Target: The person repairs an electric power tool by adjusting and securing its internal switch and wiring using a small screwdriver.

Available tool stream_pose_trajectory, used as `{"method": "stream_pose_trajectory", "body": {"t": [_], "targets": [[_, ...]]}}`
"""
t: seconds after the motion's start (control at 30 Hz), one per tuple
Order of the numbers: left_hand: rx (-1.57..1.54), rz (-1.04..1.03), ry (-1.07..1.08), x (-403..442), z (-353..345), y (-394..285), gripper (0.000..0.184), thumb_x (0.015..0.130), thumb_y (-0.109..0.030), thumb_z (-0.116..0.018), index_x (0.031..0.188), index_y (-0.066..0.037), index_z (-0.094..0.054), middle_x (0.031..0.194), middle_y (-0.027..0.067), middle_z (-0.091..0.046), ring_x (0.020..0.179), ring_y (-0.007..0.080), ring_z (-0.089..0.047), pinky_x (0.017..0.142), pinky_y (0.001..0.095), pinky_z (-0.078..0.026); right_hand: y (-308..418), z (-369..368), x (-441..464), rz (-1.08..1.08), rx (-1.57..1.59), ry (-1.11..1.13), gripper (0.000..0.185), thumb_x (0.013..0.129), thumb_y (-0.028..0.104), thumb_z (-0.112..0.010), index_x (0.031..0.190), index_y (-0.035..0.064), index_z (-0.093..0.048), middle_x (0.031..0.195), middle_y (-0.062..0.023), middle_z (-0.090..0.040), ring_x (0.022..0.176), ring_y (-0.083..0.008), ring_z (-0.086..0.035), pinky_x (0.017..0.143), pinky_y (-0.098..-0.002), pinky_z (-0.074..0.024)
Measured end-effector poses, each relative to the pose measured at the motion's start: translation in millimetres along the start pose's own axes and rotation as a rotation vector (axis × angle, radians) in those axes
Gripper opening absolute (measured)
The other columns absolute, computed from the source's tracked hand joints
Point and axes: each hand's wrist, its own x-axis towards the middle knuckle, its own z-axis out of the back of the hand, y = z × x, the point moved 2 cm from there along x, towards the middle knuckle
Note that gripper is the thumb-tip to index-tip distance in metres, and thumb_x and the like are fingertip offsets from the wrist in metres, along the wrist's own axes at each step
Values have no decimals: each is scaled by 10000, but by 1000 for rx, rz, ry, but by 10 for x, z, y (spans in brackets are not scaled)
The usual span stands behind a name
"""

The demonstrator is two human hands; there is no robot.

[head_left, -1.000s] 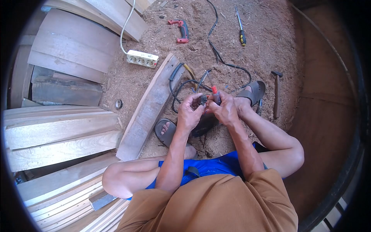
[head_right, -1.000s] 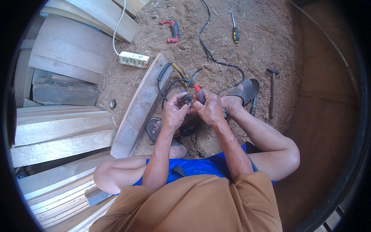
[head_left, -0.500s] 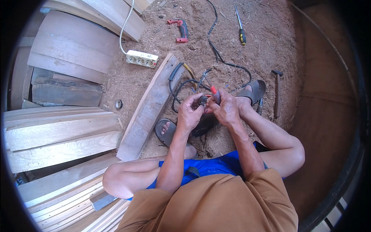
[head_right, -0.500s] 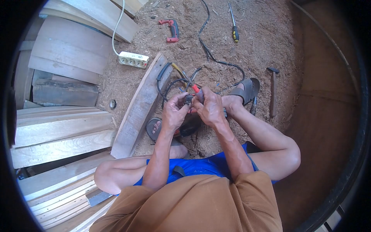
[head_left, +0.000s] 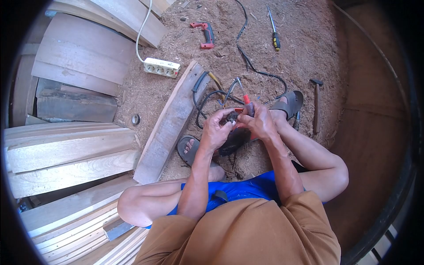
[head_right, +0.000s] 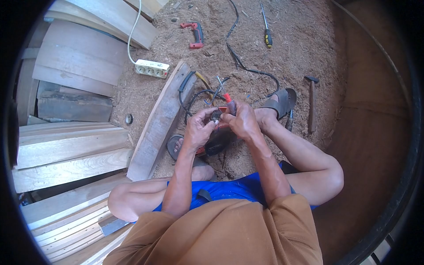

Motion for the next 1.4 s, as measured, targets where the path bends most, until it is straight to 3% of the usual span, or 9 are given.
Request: {"method": "stream_pose_trajectory", "body": {"t": [0.3, 0.4, 0.5, 0.7, 0.8, 0.9, 1.4], "targets": [[24, 90, 2, -30, -28, -121, 377, 928, 29, -677, 1304, 7, -687, 1089, 102, -767, 948, 121, -717, 820, 277, -580, 138, 64, -84, 43, -28, 41, 201, 842, 119, -820, 845, 17, -647, 707, -46, -637, 633, -125, -597, 570, -337, -483], [99, 6, -31, -34, -85, -135, 402, 948, 35, -665, 1350, 22, -651, 1121, 94, -758, 973, 110, -692, 855, 267, -568, 150, 64, -116, -22, 120, 24, 200, 841, 120, -822, 847, 23, -646, 724, -44, -637, 648, -120, -599, 580, -332, -485], [108, 39, -26, -35, -92, -161, 399, 940, 36, -676, 1339, 30, -656, 1148, 117, -763, 1041, 138, -710, 916, 290, -574, 249, 106, -151, 8, 18, 28, 190, 836, 108, -813, 846, 26, -642, 731, -32, -628, 662, -116, -590, 593, -320, -483], [289, -138, -68, -45, -95, -165, 404, 888, -4, -720, 1291, 14, -690, 1117, 162, -781, 1045, 190, -753, 918, 324, -587, 114, 96, -110, 35, -40, 35, 196, 816, 111, -809, 841, 25, -634, 724, -13, -609, 670, -114, -567, 607, -307, -476], [170, -62, -25, -41, -98, -104, 418, 938, 27, -671, 1354, 42, -635, 1165, 120, -751, 1060, 154, -717, 948, 290, -564, 178, 99, -133, 2, 7, 30, 203, 810, 128, -808, 828, 25, -634, 713, -16, -609, 667, -115, -569, 606, -315, -477], [180, -15, 2, -53, -99, -143, 425, 951, 30, -655, 1374, 47, -612, 1171, 116, -732, 1050, 155, -712, 944, 293, -566, 299, 99, -180, -12, 13, 48, 196, 838, 116, -813, 809, 40, -635, 708, 9, -606, 658, -78, -543, 590, -275, -437], [-141, 154, 68, -57, -134, -121, 388, 985, -10, -645, 1362, 65, -594, 1106, 104, -713, 912, 123, -694, 775, 258, -598, 243, 130, -188, -23, 67, 155, 170, 835, 157, -802, 893, 19, -719, 755, 1, -668, 703, -89, -579, 644, -297, -460]]}}
